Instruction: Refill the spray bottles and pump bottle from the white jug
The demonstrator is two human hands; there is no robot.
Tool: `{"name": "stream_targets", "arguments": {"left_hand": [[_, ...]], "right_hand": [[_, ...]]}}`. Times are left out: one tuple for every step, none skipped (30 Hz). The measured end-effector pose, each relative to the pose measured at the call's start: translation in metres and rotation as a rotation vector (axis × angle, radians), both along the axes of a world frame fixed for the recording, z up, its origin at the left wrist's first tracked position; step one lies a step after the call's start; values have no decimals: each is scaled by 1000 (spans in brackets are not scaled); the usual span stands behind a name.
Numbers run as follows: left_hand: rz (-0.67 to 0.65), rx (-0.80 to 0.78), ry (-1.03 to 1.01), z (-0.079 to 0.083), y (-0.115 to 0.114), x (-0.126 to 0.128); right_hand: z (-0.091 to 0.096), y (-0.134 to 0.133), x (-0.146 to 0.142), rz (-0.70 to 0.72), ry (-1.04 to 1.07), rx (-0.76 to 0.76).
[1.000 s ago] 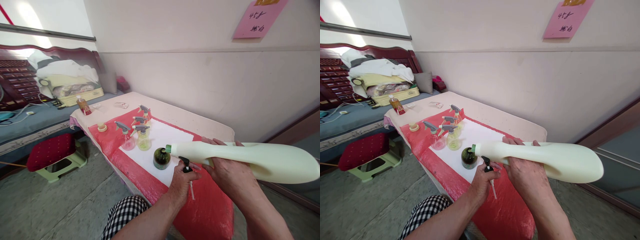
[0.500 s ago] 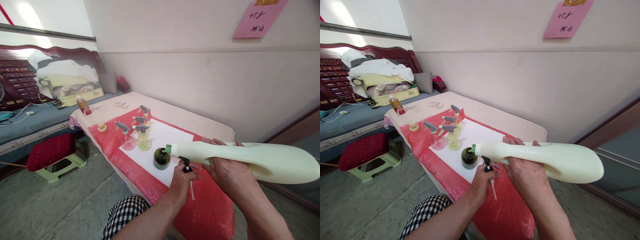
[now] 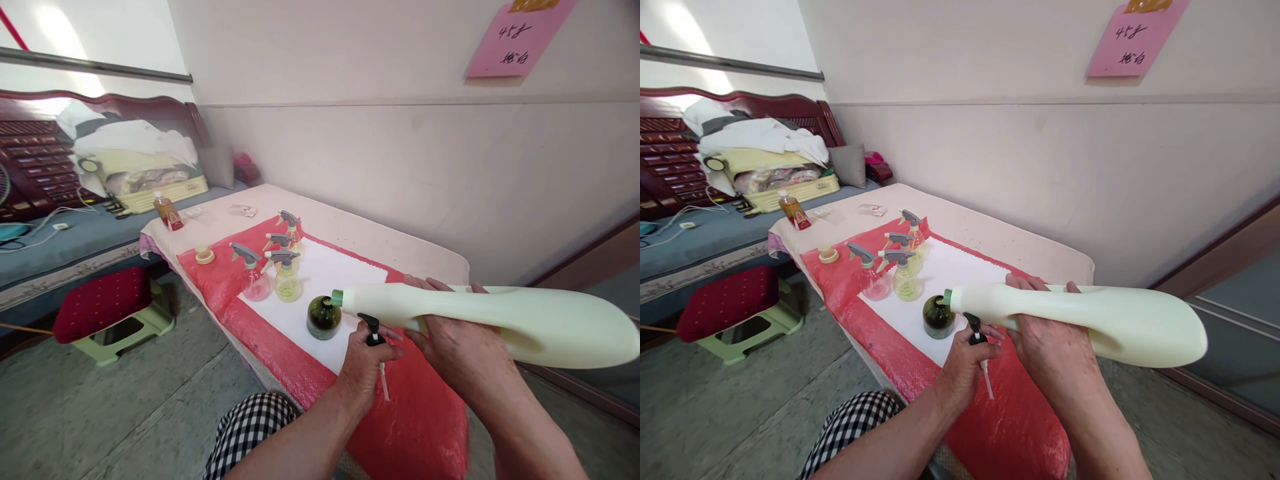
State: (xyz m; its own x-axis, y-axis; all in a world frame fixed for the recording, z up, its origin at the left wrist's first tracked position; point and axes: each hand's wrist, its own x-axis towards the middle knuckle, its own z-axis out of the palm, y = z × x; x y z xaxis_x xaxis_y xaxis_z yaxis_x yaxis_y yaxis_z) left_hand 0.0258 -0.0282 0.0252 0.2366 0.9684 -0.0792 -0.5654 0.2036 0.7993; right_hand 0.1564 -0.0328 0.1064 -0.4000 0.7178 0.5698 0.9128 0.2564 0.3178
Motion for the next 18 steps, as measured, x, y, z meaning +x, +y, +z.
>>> {"name": "stream_targets", "arguments": {"left_hand": [[-2,-1,3,0,0,0],[-3,-2,5,-1,0,0],[-3,-3,6,-1,0,0],[-2,-3,7,-2,0,0],[2,-1,7,-2,0,0],[8,3,8,-2,1,0],[15,6,11,-3,1,0],[21,6,16,-3,1,0],[25,1,20,-4,1,0],[28,-7,24,-4,1,0],[29,-14,24,-4,1,0],[30,-17,21,-3,1,0],[32,-15,14,-3,1,-1],[34,-9,6,-2,1,-1],[38,-1,-1,0,1,-2],[44,6,-2,1,1,-2],[47,13,5,3,1,-3],[52,18,19,6,2,-5]], "right_hand": [[-1,0,1,3,0,4],[-2,0,1,7,2,6],[-3,1,2,14,6,10],[-4,1,3,19,13,11],[-4,2,3,22,22,5],[-5,3,4,19,31,-10],[-6,3,5,13,43,-26],[-7,4,6,3,55,-43],[-8,5,8,-6,67,-55],[-10,6,10,-12,80,-58],[-12,8,13,-16,97,-61],[-14,9,16,-21,119,-69],[-17,10,20,-32,148,-88],[-20,11,24,-50,186,-118],[-23,12,29,-72,233,-158],[-25,13,33,-95,289,-205],[-26,15,36,-119,352,-249],[-27,18,38,-144,422,-284]]}}
